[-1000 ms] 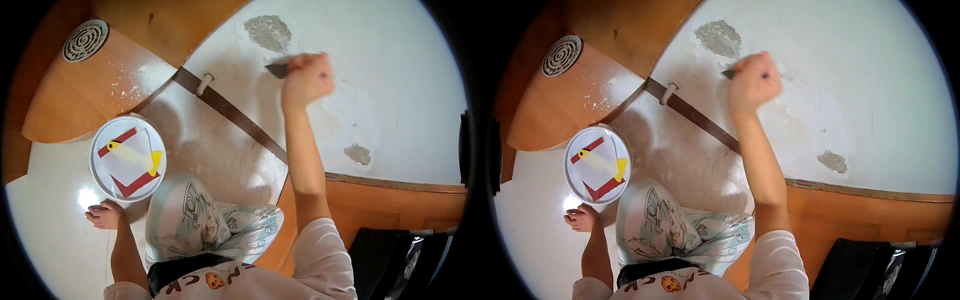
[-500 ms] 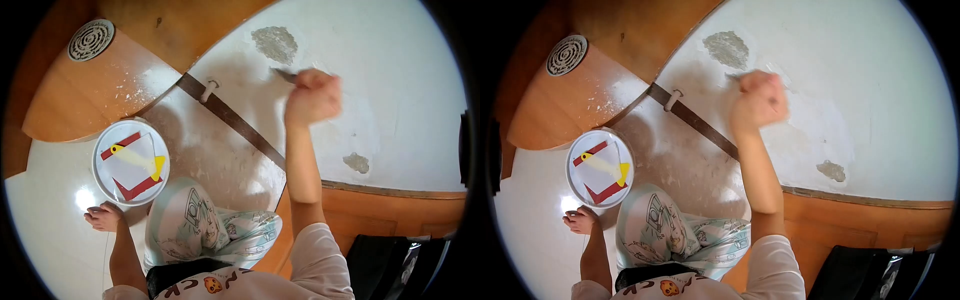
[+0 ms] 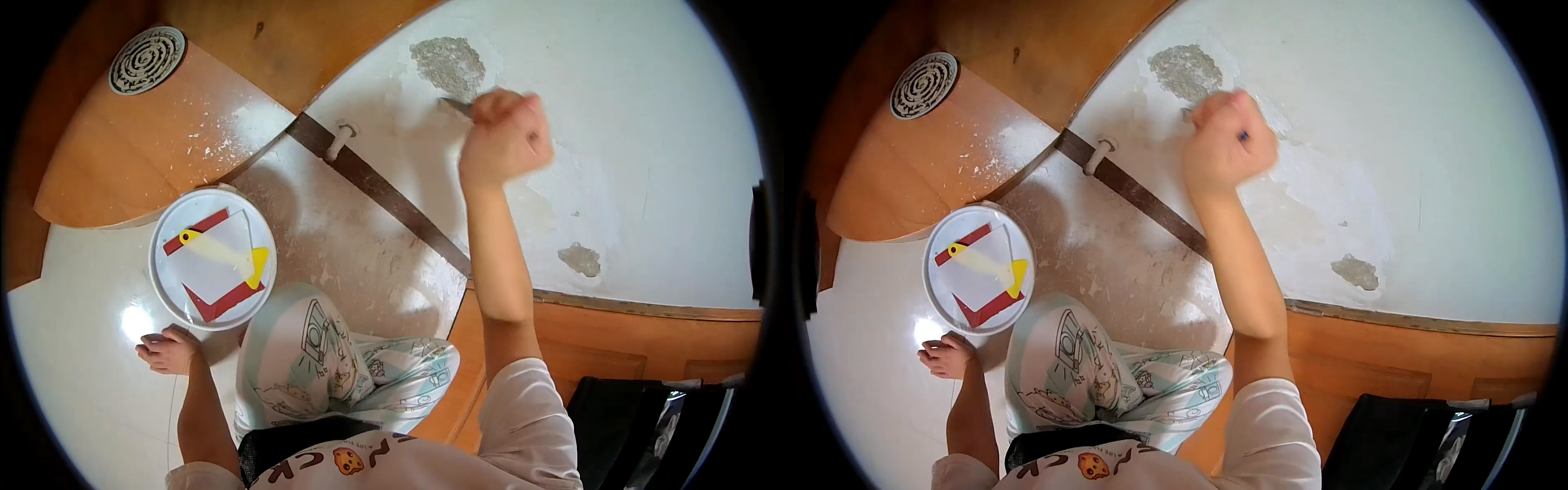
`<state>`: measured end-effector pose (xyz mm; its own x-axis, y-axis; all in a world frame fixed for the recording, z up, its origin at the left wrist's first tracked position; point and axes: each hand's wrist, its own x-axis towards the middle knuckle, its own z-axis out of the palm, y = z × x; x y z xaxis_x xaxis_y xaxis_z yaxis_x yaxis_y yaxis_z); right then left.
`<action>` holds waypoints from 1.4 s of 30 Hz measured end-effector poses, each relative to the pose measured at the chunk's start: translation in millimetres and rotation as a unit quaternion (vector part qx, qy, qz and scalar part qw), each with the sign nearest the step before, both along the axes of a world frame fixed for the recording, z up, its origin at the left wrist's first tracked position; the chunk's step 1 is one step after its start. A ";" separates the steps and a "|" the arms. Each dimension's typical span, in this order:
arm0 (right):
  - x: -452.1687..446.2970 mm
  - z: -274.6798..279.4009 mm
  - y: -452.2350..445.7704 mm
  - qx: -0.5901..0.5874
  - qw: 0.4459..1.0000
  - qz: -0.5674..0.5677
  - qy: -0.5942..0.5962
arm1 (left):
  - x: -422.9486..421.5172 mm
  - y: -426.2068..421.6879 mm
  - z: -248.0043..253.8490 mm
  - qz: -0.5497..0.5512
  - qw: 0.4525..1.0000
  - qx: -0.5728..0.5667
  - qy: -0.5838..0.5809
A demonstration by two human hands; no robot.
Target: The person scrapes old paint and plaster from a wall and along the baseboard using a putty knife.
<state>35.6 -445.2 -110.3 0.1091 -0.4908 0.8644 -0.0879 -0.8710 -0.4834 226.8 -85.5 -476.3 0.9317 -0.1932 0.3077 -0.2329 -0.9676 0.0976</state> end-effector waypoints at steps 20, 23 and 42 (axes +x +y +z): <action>-0.6 2.1 0.3 0.047 0.997 -0.052 -0.040 | -1.4 -8.6 2.8 -0.006 1.000 -0.029 0.005; -7.4 -3.6 -20.8 0.152 0.974 -0.158 0.052 | -3.4 0.0 -0.5 -0.015 0.999 -0.050 0.008; -36.1 21.6 -6.3 -0.035 0.988 -0.152 0.000 | -0.5 2.8 -5.0 -0.006 1.000 -0.026 0.001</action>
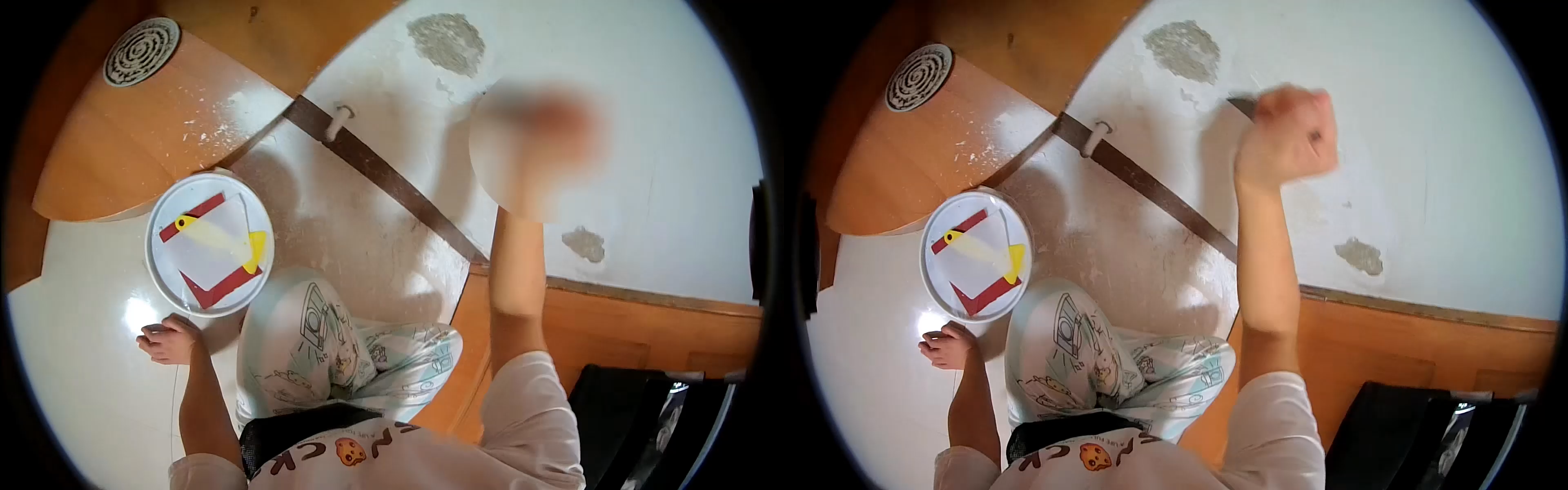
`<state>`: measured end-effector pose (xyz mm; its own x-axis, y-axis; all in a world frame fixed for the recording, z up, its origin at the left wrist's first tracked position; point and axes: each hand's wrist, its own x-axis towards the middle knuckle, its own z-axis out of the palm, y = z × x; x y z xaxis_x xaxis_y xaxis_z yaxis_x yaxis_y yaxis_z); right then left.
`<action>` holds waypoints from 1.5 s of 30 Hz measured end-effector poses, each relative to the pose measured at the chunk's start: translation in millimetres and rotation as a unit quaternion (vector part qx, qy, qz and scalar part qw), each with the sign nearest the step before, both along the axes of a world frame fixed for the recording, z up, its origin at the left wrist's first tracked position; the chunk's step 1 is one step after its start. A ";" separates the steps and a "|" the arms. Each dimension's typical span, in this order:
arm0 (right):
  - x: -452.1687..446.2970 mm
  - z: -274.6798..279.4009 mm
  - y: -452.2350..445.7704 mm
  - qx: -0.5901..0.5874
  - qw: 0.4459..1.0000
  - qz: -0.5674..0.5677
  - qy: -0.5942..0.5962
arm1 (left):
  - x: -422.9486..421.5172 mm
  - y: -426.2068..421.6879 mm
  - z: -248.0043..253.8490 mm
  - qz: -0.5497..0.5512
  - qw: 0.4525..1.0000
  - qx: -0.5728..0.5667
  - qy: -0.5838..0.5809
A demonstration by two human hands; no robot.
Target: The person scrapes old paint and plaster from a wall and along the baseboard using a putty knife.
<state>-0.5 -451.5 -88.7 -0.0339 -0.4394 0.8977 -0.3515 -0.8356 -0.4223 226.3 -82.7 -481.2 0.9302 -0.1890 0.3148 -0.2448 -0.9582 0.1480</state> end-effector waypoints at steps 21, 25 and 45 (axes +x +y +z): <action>6.3 -5.5 -18.9 0.119 0.990 0.068 -0.037 | -4.1 -9.2 9.8 0.021 1.000 0.005 -0.009; -13.6 -12.6 18.9 0.071 0.982 0.161 -0.064 | 1.5 -1.7 6.0 -0.014 0.999 0.009 -0.030; -140.3 -251.8 212.1 0.392 0.800 -0.219 -0.398 | -7.5 -4.9 1.9 0.007 0.996 0.001 -0.093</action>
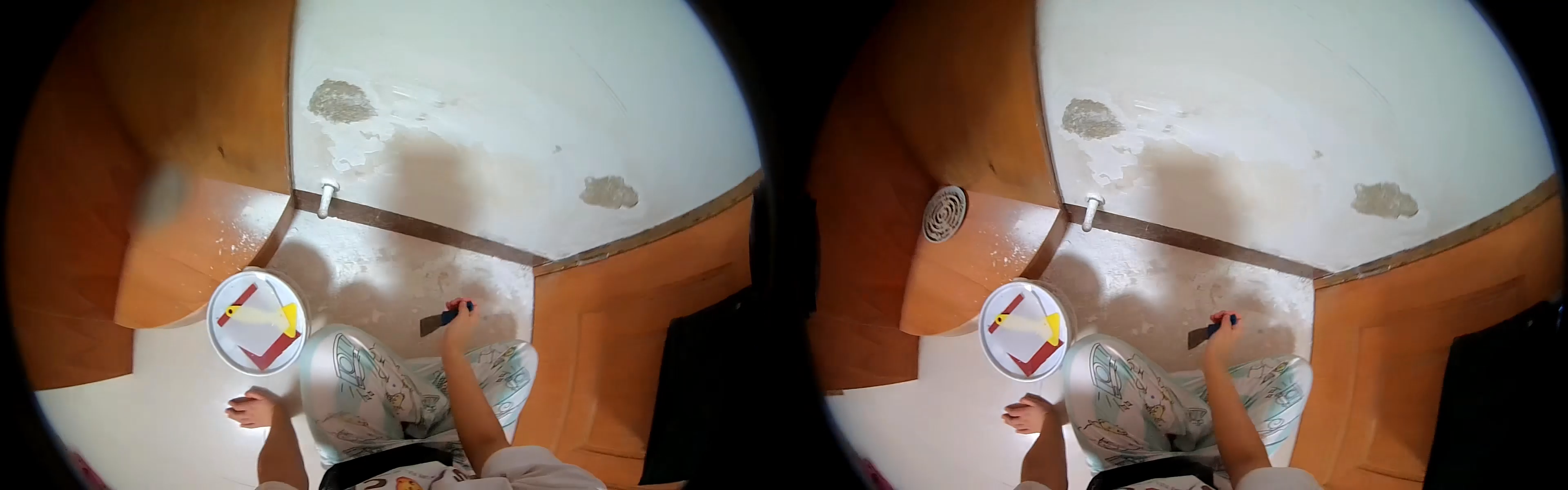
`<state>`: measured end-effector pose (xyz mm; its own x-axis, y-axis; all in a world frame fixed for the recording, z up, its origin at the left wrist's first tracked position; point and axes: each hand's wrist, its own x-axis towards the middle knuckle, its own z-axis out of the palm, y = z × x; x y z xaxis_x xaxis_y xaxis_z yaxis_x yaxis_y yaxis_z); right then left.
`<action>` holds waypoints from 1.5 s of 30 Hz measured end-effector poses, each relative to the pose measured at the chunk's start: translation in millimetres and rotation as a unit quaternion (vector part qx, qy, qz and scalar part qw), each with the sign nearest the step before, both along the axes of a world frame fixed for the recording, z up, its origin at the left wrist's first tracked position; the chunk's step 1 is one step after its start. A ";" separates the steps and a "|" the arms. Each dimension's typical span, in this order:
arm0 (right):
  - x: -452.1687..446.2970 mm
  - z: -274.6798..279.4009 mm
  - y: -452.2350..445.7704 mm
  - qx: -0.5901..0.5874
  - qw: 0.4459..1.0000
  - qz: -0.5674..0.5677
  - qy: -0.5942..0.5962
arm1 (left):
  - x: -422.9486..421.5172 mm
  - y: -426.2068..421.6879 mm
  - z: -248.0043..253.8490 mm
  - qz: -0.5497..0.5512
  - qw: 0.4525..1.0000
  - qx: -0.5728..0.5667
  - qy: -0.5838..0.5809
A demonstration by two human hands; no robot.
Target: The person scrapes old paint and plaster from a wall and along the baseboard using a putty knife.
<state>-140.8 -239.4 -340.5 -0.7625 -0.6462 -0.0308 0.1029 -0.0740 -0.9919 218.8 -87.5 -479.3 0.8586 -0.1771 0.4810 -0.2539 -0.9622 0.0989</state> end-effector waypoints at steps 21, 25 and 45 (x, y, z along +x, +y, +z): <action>-44.9 1.3 99.8 0.172 0.967 0.101 0.158 | -11.5 -0.4 7.5 0.028 0.999 0.028 -0.023; -43.3 12.0 89.6 0.156 0.963 0.123 0.180 | -12.8 -3.3 12.1 0.034 0.999 0.038 0.010; 76.4 250.1 -156.6 -0.537 0.788 0.249 0.167 | 5.4 -0.7 -14.9 0.027 0.997 0.045 0.055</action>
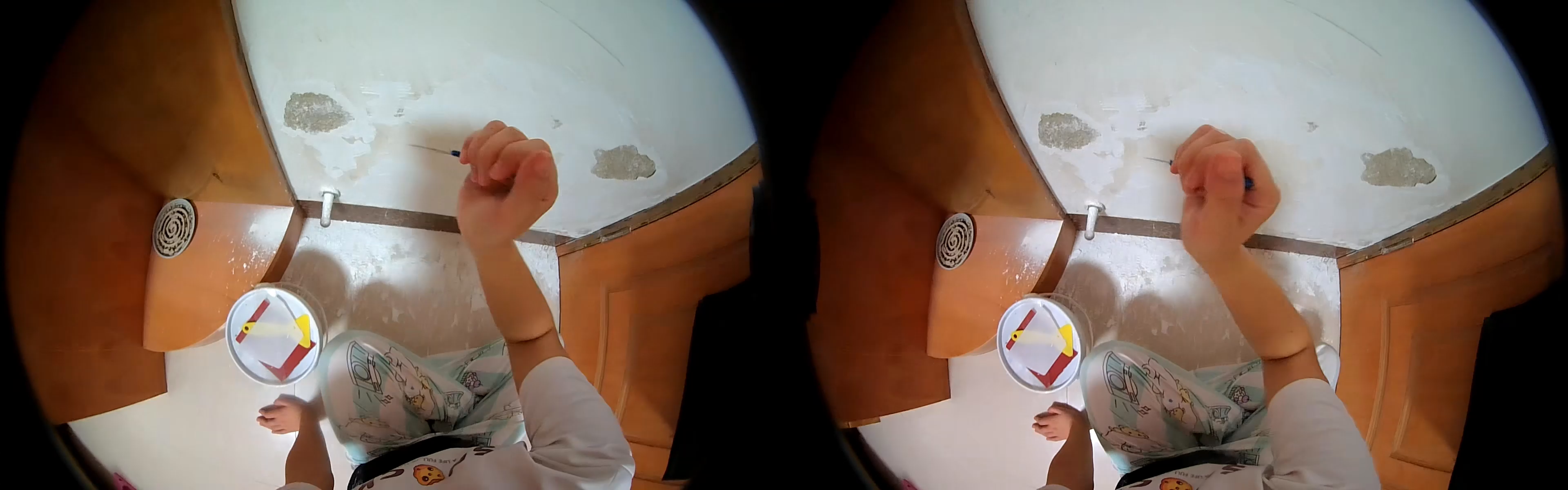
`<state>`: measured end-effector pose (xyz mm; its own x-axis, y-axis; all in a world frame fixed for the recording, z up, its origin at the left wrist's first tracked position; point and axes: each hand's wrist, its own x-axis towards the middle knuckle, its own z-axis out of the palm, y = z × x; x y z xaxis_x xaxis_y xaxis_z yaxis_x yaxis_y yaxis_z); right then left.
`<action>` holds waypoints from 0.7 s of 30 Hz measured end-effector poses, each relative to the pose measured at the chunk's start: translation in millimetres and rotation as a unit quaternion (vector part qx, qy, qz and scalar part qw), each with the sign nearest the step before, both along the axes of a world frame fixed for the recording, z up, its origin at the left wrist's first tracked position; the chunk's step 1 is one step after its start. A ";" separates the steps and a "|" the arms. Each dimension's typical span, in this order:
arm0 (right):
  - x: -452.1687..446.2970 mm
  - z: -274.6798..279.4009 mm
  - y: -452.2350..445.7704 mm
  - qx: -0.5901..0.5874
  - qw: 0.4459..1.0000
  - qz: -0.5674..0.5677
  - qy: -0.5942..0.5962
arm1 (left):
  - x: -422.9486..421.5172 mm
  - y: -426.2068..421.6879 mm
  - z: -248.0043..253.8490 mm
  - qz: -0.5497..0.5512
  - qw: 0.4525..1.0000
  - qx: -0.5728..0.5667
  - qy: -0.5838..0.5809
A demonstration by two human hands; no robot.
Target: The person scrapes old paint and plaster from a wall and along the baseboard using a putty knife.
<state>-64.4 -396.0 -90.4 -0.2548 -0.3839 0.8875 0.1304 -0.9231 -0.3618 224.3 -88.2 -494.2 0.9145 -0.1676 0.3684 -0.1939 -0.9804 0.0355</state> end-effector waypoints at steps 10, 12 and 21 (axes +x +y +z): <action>32.2 -9.8 -36.0 0.099 0.964 -0.206 -0.135 | 1.4 9.0 3.9 -0.008 0.999 0.015 -0.028; 29.6 -1.9 -35.4 0.114 0.970 -0.156 -0.144 | 1.0 7.8 1.7 -0.009 1.000 0.003 -0.026; 16.0 2.6 -16.9 0.024 0.991 -0.073 -0.110 | 1.6 6.7 -4.5 0.001 1.000 0.010 -0.019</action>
<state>-48.4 -412.9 -87.8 -0.4955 -0.3694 0.7861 0.0776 -0.9203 -0.3835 225.9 -81.6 -498.7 0.9003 -0.1727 0.3996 -0.1925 -0.9813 0.0095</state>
